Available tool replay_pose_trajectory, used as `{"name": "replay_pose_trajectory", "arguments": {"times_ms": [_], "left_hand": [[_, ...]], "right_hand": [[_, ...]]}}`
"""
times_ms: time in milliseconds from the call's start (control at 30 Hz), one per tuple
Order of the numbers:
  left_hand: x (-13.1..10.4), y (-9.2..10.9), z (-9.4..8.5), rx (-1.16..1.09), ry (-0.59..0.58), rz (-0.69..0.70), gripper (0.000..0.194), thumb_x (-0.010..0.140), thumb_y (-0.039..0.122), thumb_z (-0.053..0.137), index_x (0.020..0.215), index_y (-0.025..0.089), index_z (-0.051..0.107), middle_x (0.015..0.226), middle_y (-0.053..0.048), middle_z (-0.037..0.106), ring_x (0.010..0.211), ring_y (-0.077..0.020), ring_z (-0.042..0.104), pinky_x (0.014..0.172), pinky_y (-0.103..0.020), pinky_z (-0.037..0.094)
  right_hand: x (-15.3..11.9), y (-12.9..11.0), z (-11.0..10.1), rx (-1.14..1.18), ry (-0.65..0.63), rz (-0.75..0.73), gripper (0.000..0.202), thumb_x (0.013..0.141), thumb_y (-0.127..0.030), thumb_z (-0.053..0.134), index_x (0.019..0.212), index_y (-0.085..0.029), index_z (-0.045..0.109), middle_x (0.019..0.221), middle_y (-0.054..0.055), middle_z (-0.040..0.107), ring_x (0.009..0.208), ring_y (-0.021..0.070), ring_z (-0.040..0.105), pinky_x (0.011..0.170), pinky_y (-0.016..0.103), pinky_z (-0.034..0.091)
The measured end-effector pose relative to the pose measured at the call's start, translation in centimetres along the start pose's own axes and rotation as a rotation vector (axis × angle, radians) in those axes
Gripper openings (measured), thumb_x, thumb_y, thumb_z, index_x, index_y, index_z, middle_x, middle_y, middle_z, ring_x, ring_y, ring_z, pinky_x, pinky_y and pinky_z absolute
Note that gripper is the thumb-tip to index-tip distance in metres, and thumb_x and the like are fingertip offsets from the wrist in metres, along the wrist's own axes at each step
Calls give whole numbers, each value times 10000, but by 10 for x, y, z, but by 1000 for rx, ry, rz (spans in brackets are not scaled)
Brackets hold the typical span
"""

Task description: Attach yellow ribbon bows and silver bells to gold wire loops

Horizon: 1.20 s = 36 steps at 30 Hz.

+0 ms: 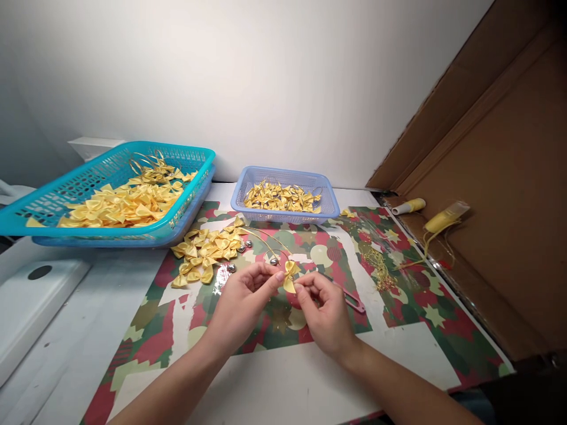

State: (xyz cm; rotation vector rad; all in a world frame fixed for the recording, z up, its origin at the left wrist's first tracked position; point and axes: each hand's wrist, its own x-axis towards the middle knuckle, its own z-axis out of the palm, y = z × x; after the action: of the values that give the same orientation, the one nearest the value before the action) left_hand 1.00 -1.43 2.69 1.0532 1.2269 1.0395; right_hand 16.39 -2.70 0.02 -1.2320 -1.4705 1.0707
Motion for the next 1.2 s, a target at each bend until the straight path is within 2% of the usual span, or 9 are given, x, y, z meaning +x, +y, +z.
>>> {"name": "replay_pose_trajectory", "arguments": {"times_ms": [333, 600, 867, 1200], "left_hand": [[0, 2, -1, 153, -23, 77, 262, 800, 433, 656, 761, 175, 633, 705, -1, 620, 643, -125, 551, 539, -196, 400], [1, 2, -1, 241, -4, 87, 270, 785, 430, 652, 704, 174, 627, 627, 12, 591, 558, -110, 500, 498, -199, 359], [2, 2, -2, 221, -10, 57, 253, 799, 407, 625, 713, 169, 635, 635, 22, 579, 539, -88, 459, 491, -188, 346], [2, 1, -1, 199, 20, 54, 253, 773, 414, 652, 710, 169, 663, 642, -1, 621, 557, -115, 515, 481, -193, 374]], "right_hand": [[1, 1, 0, -40, 12, -15, 173, 891, -276, 504, 764, -173, 561, 572, -41, 450, 488, 83, 362, 457, 220, 284], [-1, -4, 1, -115, 5, -84, 160, 871, -239, 501, 726, -182, 534, 536, -57, 406, 450, 73, 307, 431, 220, 229], [-1, -4, 2, -123, 18, -88, 161, 868, -231, 503, 716, -184, 524, 527, -64, 377, 448, 73, 291, 436, 227, 218], [-1, -5, 2, -107, 41, -96, 152, 862, -230, 512, 719, -185, 538, 520, -65, 383, 440, 72, 305, 427, 225, 226]]}}
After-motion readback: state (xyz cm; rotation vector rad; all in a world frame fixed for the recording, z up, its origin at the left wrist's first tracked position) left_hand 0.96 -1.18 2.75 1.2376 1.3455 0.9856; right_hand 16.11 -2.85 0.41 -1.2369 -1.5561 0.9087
